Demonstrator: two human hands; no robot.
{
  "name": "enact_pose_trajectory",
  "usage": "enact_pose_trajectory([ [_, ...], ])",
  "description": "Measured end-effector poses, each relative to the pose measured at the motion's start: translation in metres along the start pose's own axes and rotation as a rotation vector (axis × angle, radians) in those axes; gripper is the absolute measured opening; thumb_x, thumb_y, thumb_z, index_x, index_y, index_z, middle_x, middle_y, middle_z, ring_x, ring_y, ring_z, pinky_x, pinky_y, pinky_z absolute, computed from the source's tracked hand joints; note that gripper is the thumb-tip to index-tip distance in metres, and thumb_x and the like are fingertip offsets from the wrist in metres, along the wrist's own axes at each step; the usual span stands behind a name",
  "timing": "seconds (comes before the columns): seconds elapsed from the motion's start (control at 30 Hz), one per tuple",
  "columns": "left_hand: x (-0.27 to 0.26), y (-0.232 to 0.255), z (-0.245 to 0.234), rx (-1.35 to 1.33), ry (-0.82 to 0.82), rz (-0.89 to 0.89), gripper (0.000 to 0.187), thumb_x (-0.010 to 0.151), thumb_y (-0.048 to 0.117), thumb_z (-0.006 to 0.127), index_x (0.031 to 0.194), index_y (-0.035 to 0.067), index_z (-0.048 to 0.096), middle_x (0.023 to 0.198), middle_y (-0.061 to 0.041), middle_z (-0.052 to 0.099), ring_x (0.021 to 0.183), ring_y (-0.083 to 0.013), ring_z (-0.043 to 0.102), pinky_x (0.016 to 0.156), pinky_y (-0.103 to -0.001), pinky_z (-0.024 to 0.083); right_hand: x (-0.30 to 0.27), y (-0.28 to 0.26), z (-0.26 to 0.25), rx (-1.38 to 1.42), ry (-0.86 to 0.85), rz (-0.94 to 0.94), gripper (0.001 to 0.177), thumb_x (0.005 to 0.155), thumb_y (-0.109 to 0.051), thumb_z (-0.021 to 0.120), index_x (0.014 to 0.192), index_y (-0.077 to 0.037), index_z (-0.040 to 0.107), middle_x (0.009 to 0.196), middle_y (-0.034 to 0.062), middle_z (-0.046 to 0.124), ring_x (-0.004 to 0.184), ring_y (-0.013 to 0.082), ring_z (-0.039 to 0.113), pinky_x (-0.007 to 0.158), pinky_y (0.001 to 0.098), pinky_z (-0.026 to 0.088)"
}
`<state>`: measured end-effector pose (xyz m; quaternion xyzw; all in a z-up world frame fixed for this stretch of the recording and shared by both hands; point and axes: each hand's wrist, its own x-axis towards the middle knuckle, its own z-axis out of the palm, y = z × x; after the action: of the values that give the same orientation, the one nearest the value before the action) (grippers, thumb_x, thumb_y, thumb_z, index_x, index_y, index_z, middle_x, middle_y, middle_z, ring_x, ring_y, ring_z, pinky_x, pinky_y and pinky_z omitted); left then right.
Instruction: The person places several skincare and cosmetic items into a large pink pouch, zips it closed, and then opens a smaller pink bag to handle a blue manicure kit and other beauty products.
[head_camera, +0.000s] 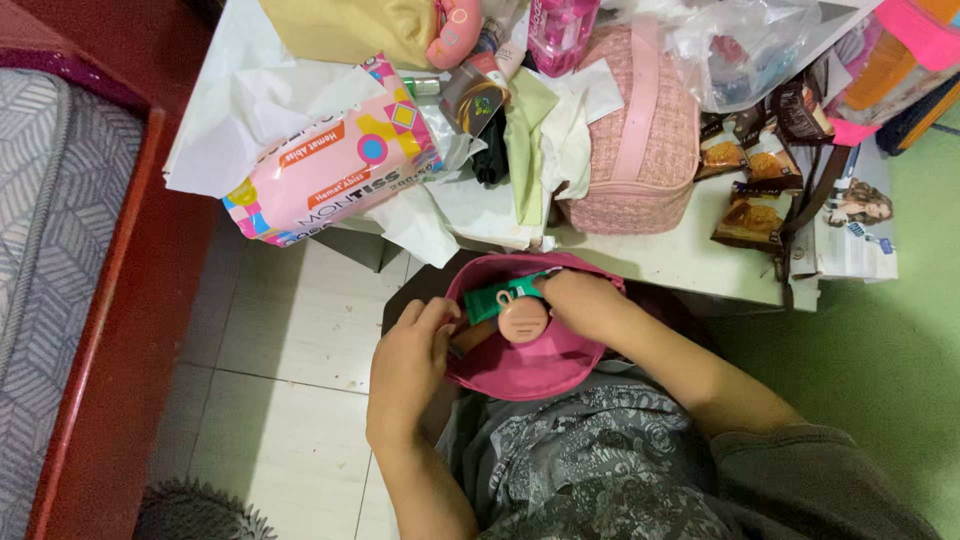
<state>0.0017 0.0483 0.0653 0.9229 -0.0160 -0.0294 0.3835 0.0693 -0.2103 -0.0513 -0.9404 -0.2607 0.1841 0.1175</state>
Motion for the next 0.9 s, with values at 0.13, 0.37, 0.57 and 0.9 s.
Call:
enact_pose_trajectory([
  [0.13,0.0,-0.001,0.002,0.047,-0.052,0.019,0.018,0.088,0.006,0.062,0.1,0.016,0.072,0.084,-0.01,0.06,0.075,-0.0322,0.065,0.064,-0.045,0.048,-0.004,-0.004,-0.017,0.132,-0.073,0.056,0.043,0.081,-0.016,0.07,0.121,-0.006,0.062,0.097,0.0236,0.07,0.092,0.0429,0.069,0.077,0.0526,0.054],
  [0.37,0.0,0.001,0.013,0.058,-0.037,0.094,0.011,0.089,0.012,0.067,0.097,0.013,0.073,0.084,-0.012,0.06,0.076,-0.0355,0.064,0.064,-0.048,0.049,0.008,-0.023,-0.005,0.157,-0.131,0.057,0.046,0.076,-0.018,0.081,0.112,0.002,0.061,0.091,0.0251,0.07,0.092,0.0415,0.07,0.078,0.0495,0.055],
  [0.57,0.0,0.001,0.013,0.073,-0.049,0.104,0.01,0.089,0.013,0.067,0.096,0.013,0.074,0.084,-0.012,0.06,0.076,-0.0362,0.065,0.065,-0.049,0.05,0.013,-0.015,0.016,0.231,-0.097,-0.024,0.027,0.074,-0.014,0.081,0.093,0.001,0.069,0.089,0.0242,0.07,0.09,0.0404,0.07,0.077,0.0489,0.054],
  [0.9,0.002,0.002,0.009,0.064,-0.053,0.084,0.01,0.088,0.013,0.067,0.097,0.013,0.072,0.084,-0.012,0.06,0.077,-0.0369,0.064,0.065,-0.049,0.049,0.013,-0.021,0.01,0.159,-0.157,0.027,0.023,0.081,-0.015,0.078,0.097,0.0,0.07,0.094,0.0252,0.071,0.095,0.0401,0.071,0.081,0.0483,0.056],
])
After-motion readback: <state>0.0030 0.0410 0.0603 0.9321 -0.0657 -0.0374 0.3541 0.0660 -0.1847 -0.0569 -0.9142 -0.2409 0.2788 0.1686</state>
